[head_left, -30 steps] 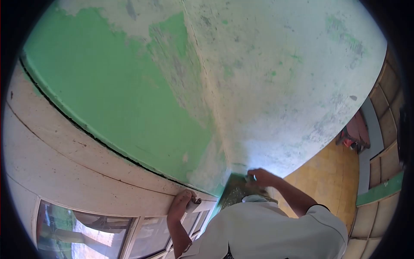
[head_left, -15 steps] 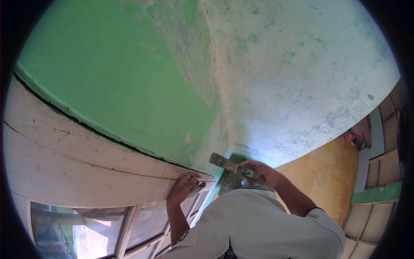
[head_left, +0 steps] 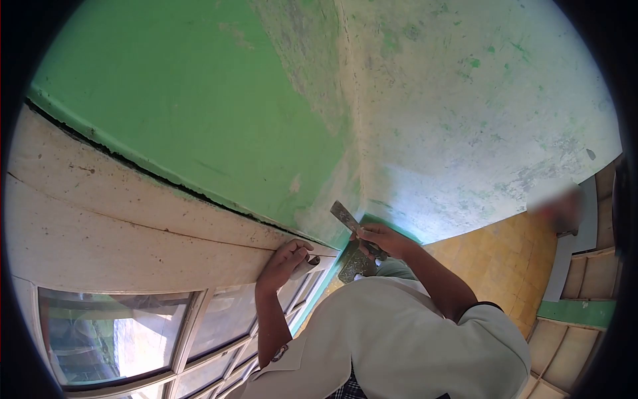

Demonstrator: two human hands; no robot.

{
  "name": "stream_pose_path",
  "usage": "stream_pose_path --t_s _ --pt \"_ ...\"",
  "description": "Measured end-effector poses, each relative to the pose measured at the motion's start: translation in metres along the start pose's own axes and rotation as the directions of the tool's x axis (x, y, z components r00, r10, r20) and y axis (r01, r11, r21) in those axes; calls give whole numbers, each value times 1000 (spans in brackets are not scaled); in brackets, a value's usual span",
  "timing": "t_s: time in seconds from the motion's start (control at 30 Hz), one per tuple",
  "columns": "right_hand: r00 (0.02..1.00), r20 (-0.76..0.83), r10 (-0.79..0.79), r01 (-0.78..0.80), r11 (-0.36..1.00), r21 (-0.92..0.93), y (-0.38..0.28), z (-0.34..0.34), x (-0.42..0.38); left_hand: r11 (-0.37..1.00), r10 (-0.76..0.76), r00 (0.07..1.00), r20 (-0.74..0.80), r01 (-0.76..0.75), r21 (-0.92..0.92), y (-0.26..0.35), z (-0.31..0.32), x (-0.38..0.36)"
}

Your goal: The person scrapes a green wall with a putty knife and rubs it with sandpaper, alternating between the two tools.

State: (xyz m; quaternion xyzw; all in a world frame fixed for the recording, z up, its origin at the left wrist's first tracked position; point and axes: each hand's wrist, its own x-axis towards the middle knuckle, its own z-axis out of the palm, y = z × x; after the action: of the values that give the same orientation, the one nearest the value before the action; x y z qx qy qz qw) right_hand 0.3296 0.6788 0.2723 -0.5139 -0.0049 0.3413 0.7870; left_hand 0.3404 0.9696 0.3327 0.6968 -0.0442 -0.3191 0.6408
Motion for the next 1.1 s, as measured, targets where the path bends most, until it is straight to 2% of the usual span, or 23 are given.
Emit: stream_pose_path --t_s 0.03,0.17,0.27,0.33,0.37,0.43,0.47,0.53,0.57,0.63,0.73,0.87,0.93,1.0,1.1 --pt "1000 -26 -15 13 998 -63 5 -1 6 1000 10 1000 -1 -10 6 0 0 0" --pt "999 3 -48 48 999 -2 42 -11 29 999 -8 1000 -28 7 -31 -5 -1 -3" --pt "995 45 -84 88 993 -74 60 -20 37 1000 20 996 -87 -22 -19 11 4 -16" --pt "994 -103 -20 -3 975 -223 60 -19 35 991 133 990 -42 -132 23 18 -1 -29" --pt "995 -101 -19 -4 975 -222 65 -19 36 991 132 990 -43 -131 24 22 -1 -34" --pt "955 -291 -48 -27 969 -247 77 -19 46 979 201 977 -69 -202 -8 32 0 -44" --pt "956 -289 -49 -26 968 -248 81 -21 51 979 202 977 -71 -203 -7 34 -2 -46" --pt "927 -341 -154 4 915 -403 80 -18 64 973 229 972 -46 -231 -30 36 -5 -48" --pt "928 -339 -156 5 914 -405 78 -17 73 972 232 972 -49 -233 -29 36 -4 -48" --pt "842 -349 -412 155 804 -575 63 -10 95 983 176 983 -55 -173 58 35 -4 -47" --pt "829 -331 -450 255 832 -492 31 6 124 984 176 984 -38 -175 23 33 -5 -46" --pt "869 -363 -337 167 889 -427 29 6 105 981 192 981 -2 -192 -9 28 -9 -43" --pt "844 -348 -407 177 826 -536 47 -8 101 984 175 985 2 -175 -14 29 -8 -42" --pt "846 -344 -407 149 800 -581 62 -17 90 984 178 984 6 -178 -10 32 -7 -43" --pt "833 -350 -428 123 760 -638 53 -15 100 986 169 986 3 -169 5 36 -5 -43"
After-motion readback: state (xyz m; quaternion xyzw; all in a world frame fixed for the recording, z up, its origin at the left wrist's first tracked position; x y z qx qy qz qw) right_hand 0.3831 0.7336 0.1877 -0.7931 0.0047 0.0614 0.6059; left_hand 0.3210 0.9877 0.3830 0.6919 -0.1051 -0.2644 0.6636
